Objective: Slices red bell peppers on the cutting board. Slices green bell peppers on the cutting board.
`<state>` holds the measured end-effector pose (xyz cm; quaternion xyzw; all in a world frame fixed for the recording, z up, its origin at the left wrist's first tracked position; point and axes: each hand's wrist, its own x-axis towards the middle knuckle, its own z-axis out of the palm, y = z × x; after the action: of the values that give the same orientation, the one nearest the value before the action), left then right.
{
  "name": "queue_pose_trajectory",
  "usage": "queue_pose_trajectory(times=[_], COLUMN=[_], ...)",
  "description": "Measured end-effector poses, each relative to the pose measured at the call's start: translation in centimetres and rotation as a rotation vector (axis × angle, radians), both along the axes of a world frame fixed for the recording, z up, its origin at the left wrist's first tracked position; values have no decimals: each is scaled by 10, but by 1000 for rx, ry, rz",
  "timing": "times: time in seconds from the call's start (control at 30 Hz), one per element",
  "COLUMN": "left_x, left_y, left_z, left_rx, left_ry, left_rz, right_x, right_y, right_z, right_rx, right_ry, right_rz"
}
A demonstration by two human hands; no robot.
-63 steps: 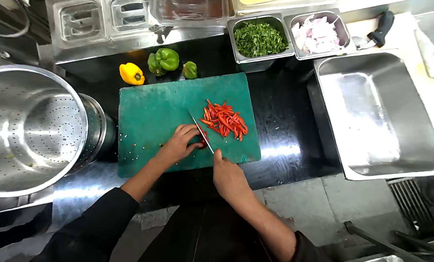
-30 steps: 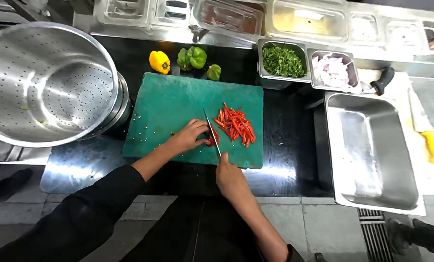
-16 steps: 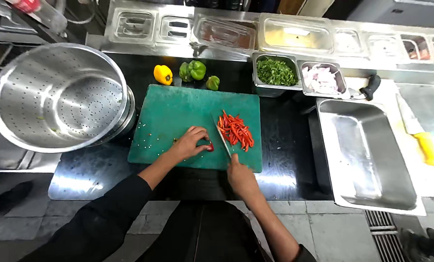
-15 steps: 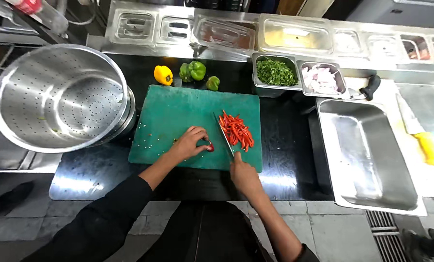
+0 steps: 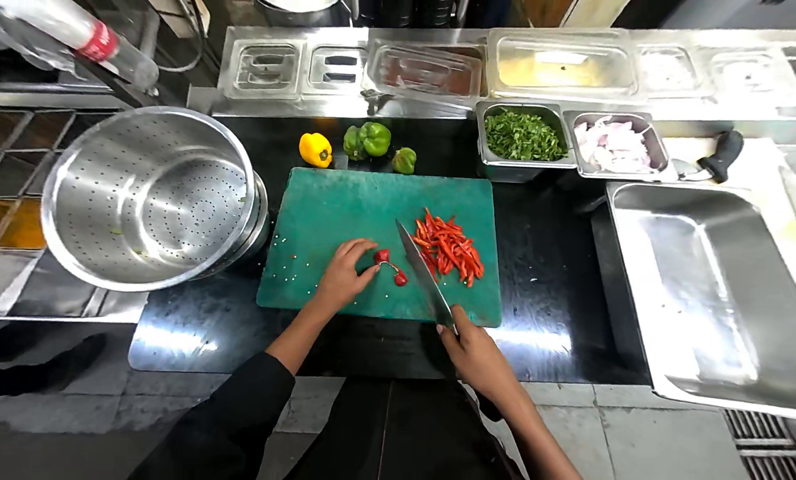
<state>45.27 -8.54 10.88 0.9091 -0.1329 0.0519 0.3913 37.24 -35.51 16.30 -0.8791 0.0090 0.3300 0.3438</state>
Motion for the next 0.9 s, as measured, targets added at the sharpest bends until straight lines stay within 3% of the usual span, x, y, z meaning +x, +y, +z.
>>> queue_pose_trajectory(times=[0.2,0.4,0.57,0.77,0.9], left_x=[-5,15,0,6,2], left_y=[-17,-18,-36,-23,-30], left_z=[6,12,12,7,9], left_rx=[59,58,-14,-17,-1], left_ry=[101,111,96,51,73], left_rz=[132,-45,108,-179,-101], right_x=[10,13,11,8,6], right_y=[-2,-3,6,13,17], right_z=[-11,-4,5,17,18], right_rx=[29,-74,-171,-250,-297], right_ry=[76,61,51,64,88], right_rz=[-9,69,82,108,128])
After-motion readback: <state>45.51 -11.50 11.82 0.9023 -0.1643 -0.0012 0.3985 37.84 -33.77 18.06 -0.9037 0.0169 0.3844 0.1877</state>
